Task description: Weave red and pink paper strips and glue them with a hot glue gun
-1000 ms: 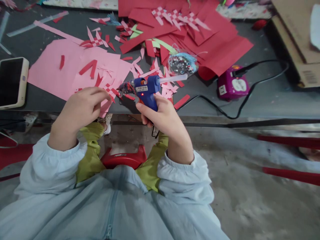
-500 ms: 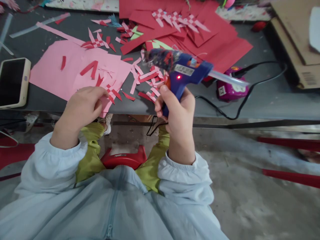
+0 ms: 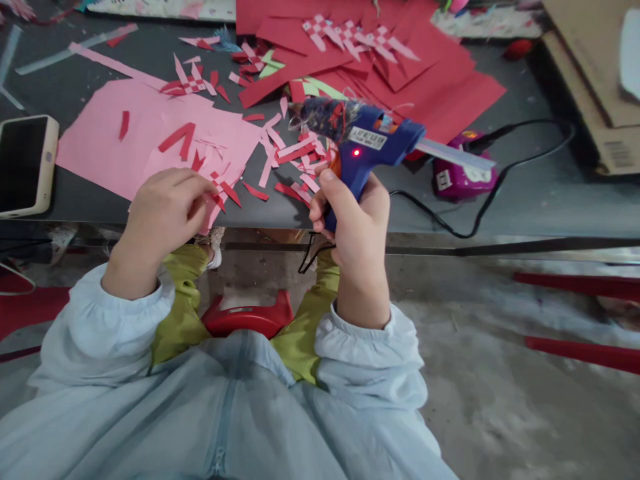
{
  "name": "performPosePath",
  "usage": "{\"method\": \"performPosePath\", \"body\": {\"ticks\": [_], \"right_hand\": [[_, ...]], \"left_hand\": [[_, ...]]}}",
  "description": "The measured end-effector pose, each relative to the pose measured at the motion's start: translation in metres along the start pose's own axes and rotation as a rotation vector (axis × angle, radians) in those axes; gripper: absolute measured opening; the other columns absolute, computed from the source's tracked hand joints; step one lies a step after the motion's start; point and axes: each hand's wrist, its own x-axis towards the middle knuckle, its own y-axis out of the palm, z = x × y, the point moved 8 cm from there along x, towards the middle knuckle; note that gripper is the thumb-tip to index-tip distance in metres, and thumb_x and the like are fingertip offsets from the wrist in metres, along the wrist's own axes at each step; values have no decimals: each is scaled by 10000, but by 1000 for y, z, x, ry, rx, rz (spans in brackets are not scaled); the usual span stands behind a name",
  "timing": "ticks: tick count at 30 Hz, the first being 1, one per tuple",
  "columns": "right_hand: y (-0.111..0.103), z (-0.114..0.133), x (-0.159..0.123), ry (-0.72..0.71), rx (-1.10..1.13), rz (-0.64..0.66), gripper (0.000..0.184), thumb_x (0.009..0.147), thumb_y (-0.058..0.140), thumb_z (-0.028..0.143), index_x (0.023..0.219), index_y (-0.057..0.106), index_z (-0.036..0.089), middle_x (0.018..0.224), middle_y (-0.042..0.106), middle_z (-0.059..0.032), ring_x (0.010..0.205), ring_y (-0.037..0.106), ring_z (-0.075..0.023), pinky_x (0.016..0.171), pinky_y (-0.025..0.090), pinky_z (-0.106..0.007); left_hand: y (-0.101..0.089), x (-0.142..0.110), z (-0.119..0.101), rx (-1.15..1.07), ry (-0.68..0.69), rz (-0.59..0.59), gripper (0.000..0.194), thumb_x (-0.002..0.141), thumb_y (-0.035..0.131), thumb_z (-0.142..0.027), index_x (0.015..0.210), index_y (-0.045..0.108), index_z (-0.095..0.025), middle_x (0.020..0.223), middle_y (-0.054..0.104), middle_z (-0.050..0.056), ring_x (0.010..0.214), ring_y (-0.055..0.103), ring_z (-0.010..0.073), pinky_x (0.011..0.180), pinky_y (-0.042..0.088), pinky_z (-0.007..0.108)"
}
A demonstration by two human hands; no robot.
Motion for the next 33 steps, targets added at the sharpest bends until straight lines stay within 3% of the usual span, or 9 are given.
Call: {"method": "performPosePath", "body": {"ticks": [8, 14, 22, 25, 28, 33], "right_hand": [[3, -3, 1, 48, 84, 8, 223, 801, 716, 437, 854, 597, 256, 532, 495, 44, 413, 405, -100, 381, 218, -264], [6, -3, 2, 66, 103, 19, 136, 819, 703, 355, 809, 604, 262, 527, 506, 38, 401, 396, -105, 378, 225, -275], [9, -6, 4, 74, 117, 20, 225, 776, 757, 427, 818, 615, 258, 515, 512, 44, 392, 407, -100, 369, 233, -264], [9, -6, 4, 58, 142, -7, 221, 757, 762, 417, 787, 622, 249, 489, 502, 51, 371, 389, -94, 351, 197, -253], [11, -6, 5, 46, 171, -12, 184, 749, 759, 373, 759, 628, 243, 475, 503, 53, 362, 383, -90, 344, 197, -247], [12, -5, 6, 34, 165, -8, 132, 770, 728, 339, 755, 634, 247, 480, 519, 49, 360, 392, -91, 340, 203, -246]], "left_hand": [[6, 3, -6, -46, 64, 26, 296, 938, 458, -203, 1064, 723, -160, 1081, 700, 128, 1060, 636, 288, 955, 519, 453], [6, 0, -7, -139, 81, 82, 324, 928, 469, -213, 990, 779, -282, 1086, 720, 83, 1016, 666, 275, 936, 534, 482], [1, -5, -4, -211, 64, 106, 326, 896, 462, -167, 984, 772, -208, 1164, 729, 68, 1069, 683, 246, 937, 545, 389], [2, -6, 0, -208, -12, 114, 333, 914, 454, -185, 1122, 714, -169, 1155, 729, 90, 1084, 677, 259, 942, 546, 399], [3, -7, -3, -198, 13, 135, 397, 932, 423, -184, 1224, 691, -156, 1239, 694, 106, 1145, 656, 267, 987, 534, 414], [6, -11, -5, -245, 76, 202, 401, 898, 423, -141, 1083, 773, -206, 1315, 648, 95, 1163, 651, 260, 992, 534, 420]]}}
